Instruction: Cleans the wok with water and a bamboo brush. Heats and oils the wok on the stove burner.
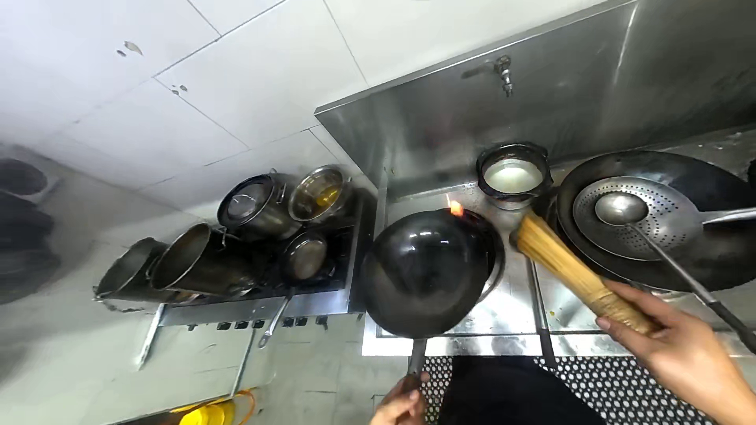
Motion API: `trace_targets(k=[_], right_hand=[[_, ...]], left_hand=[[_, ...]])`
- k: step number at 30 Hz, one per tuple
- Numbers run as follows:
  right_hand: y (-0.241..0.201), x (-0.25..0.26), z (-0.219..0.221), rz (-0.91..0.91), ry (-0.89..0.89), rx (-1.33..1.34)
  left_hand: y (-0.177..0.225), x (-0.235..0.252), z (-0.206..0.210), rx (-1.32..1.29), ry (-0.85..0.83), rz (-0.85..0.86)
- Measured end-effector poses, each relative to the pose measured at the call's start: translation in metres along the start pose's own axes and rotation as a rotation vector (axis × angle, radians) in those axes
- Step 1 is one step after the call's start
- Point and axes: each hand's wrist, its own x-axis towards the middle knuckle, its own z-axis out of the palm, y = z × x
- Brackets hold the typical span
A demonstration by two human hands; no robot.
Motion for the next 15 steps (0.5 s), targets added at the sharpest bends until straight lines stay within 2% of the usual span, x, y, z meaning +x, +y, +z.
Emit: trace_targets(k=[3,5,7,10,15], right_hand=[[0.004,0.003,-0.020,0.022,0.092,0.110],[0.005,0.004,-0.026,0.013,0.128,0.173],[0.004,0.004,-0.028,-0.009,0.140,0.230],[0.005,0.001,-0.030,-0.041,0.133,0.312],[0.022,-0.007,-0.034,-0.039,0.128,0.344]], left_hand=[[0.031,0.034,0.037,-0.025,0.076,-0.034],[0.051,0.065,0.087,-0.058,0.244,-0.028],[0.068,0.095,0.138,-0.047,0.378,0.017],[0.082,0.128,0.199,-0.007,0.469,0.140],[0.078,0.145,0.240,0.047,0.577,0.311]])
